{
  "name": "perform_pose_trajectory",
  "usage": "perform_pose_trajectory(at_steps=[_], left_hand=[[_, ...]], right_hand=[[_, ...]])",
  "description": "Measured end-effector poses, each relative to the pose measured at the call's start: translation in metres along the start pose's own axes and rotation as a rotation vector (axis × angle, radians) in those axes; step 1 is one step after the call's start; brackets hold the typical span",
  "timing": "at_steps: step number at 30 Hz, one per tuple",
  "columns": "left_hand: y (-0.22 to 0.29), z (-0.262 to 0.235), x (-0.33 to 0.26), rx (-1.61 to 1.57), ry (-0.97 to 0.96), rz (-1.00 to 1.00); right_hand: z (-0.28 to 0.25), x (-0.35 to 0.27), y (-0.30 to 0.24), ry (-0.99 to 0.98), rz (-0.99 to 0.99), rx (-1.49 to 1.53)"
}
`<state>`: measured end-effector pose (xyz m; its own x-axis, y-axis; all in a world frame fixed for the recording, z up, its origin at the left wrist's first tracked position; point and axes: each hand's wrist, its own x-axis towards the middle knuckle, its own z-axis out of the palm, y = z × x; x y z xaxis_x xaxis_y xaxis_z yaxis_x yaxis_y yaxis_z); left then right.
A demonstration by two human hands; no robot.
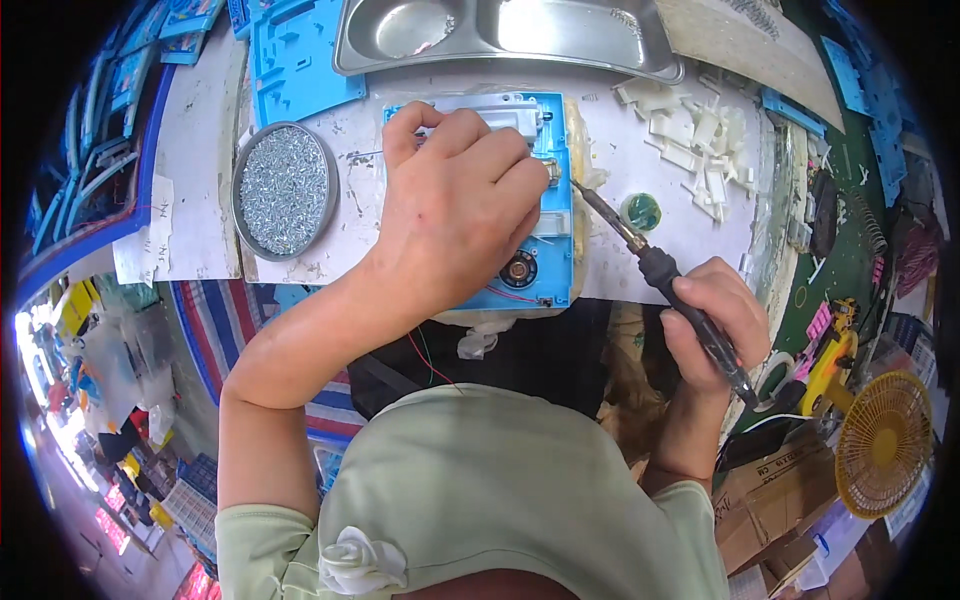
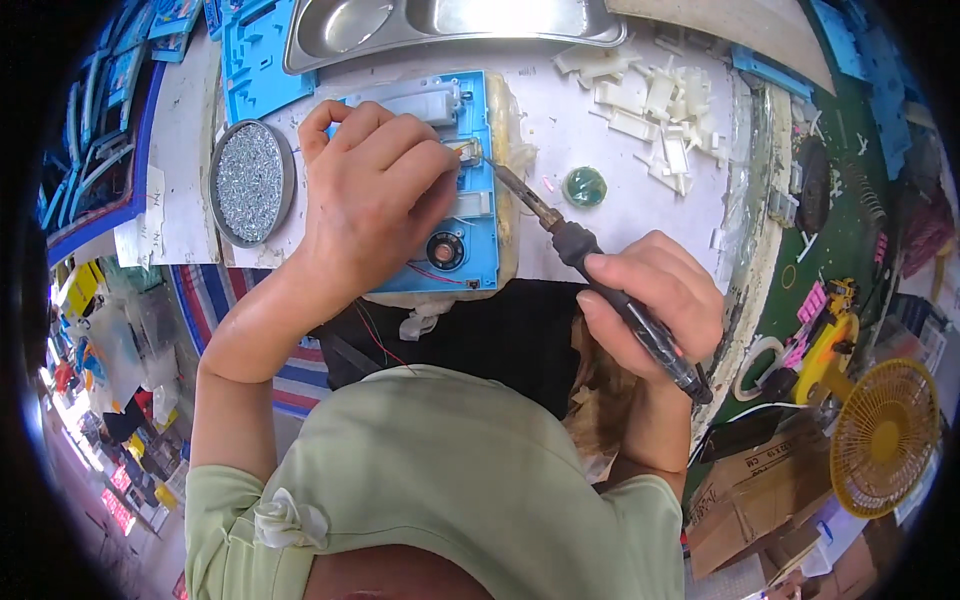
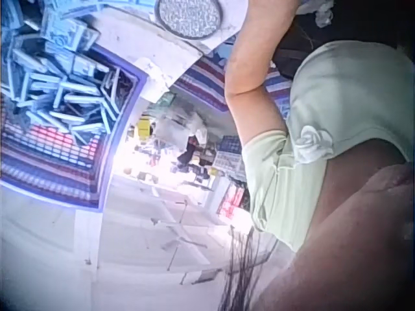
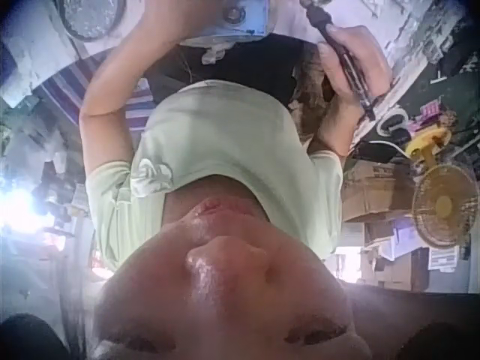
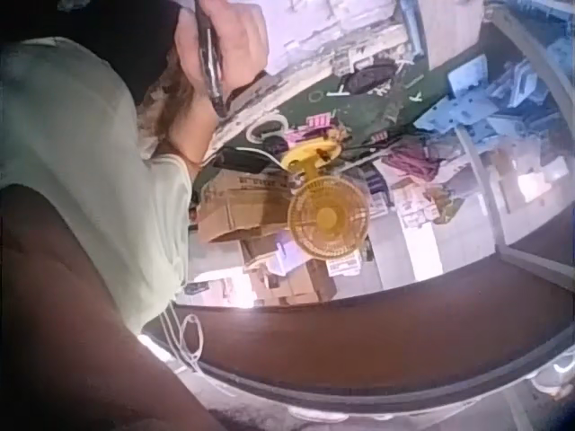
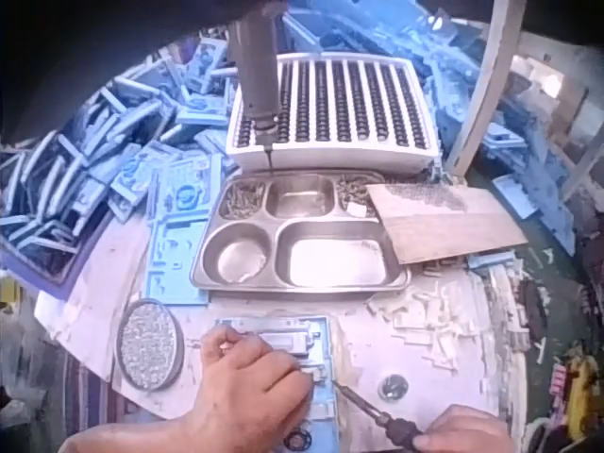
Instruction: Assembling the internal components of an electronic toy, including placing a speaker and soldering wires to a circuit board.
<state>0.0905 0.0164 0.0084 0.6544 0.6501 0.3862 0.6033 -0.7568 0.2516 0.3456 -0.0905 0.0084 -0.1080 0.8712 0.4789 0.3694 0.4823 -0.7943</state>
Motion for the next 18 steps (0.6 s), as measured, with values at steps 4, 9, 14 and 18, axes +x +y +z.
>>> perform_pose_trajectory(at_steps=[4,9,14,18], left_hand=[[0.0,0.002,-0.002,0.015,0.022,0.007],[-0.004,-0.016,-0.007,0.006,0.21,-0.148],[-0.037,-0.046,-0.038,0.022,-0.152,-0.384],[-0.041,-0.054,-0.038,0.128,-0.135,-0.269]], right_hand=[[0.002,0.001,0.001,0.015,-0.017,0.011],[-0.005,-0.003,0.003,0.055,-0.022,-0.025],[-0.015,-0.006,0.004,0.103,0.04,-0.045],[-0.01,0.001,0.006,0.114,0.004,-0.023]])
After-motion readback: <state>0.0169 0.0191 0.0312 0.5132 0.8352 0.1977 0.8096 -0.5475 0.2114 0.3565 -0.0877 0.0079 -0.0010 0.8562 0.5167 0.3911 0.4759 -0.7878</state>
